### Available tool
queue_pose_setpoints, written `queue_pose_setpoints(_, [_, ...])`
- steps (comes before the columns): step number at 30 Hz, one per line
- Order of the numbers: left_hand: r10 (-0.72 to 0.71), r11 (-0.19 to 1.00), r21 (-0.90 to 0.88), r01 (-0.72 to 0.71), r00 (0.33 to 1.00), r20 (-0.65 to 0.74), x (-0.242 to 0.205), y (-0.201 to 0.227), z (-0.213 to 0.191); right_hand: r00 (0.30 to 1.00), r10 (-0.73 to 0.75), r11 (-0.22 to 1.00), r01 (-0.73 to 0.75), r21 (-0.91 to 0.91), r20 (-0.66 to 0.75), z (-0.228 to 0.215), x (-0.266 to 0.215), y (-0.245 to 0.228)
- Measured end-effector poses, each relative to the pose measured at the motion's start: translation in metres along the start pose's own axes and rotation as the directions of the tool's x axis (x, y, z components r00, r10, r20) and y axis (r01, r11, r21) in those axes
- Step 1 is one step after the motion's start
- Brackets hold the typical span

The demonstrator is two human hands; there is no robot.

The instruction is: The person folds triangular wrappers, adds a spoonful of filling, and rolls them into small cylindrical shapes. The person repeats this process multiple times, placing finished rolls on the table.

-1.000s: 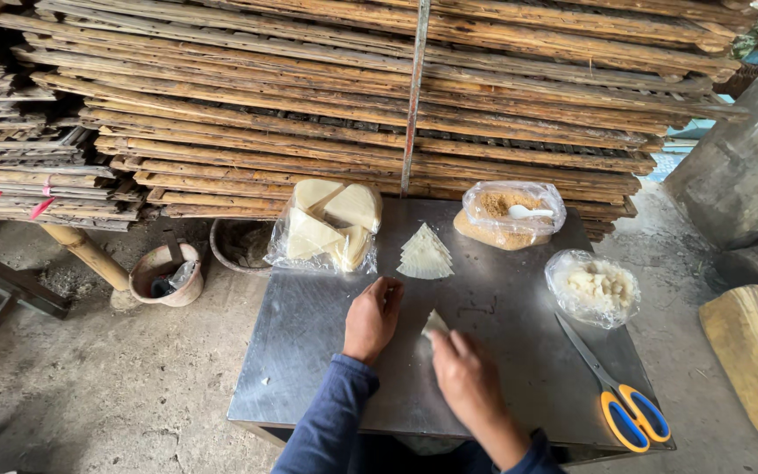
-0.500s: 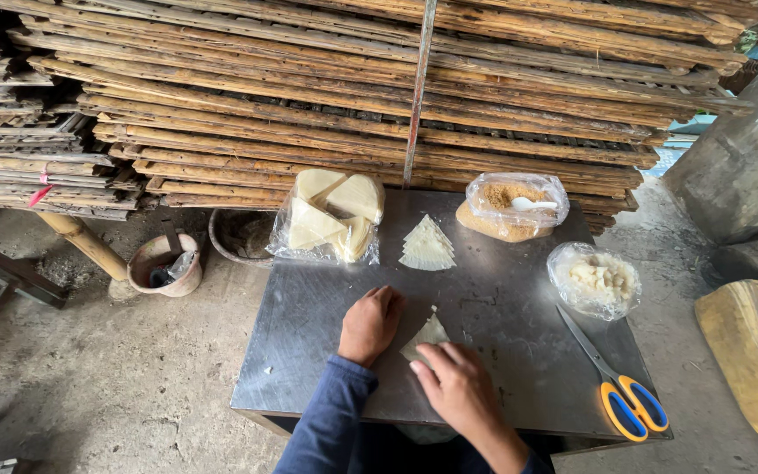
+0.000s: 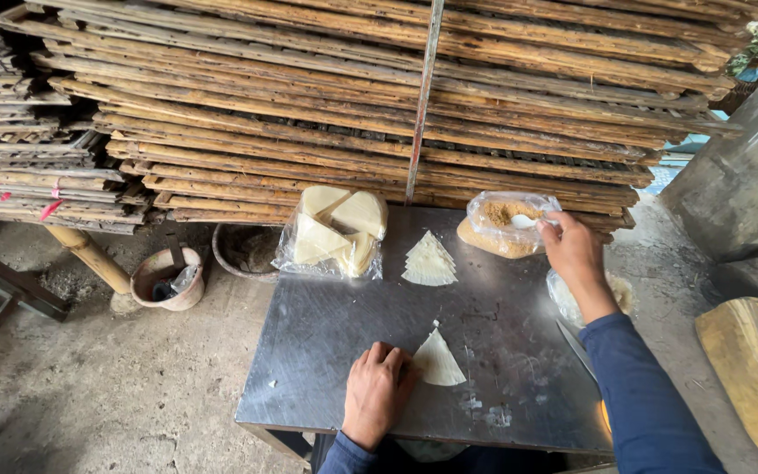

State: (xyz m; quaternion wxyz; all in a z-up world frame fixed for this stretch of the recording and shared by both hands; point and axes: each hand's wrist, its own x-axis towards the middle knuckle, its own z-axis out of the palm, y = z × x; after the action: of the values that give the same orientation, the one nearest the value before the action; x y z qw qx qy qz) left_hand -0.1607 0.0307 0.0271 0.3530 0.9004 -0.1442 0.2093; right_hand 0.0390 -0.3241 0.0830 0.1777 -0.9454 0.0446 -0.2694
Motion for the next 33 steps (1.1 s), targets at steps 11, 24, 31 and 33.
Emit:
queue_pose_setpoints(11, [-0.002, 1.0, 0.024, 0.002, 1.0, 0.023, 0.002, 0.004, 0.002, 0.919, -0.216, 0.965, 0.251, 0.07, -0.33, 0.021, -0.011, -0.004])
queue_pose_setpoints(24, [-0.033, 0.98, -0.197, 0.038, 0.999, 0.03, 0.005, 0.007, -0.006, 0.926, 0.375, 0.702, -0.253, 0.666, -0.044, 0.061, -0.004, 0.012])
queue_pose_setpoints(31, [-0.151, 0.98, -0.126, 0.154, 0.988, 0.036, 0.008, 0.015, -0.002, 0.861, 0.493, 0.388, -0.346, 0.854, 0.125, 0.076, 0.001, 0.038])
queue_pose_setpoints(33, [-0.166, 0.977, -0.125, 0.172, 0.984, 0.059, 0.006, 0.013, -0.002, 0.842, 0.513, 0.316, -0.366, 0.875, 0.167, 0.073, -0.002, 0.037])
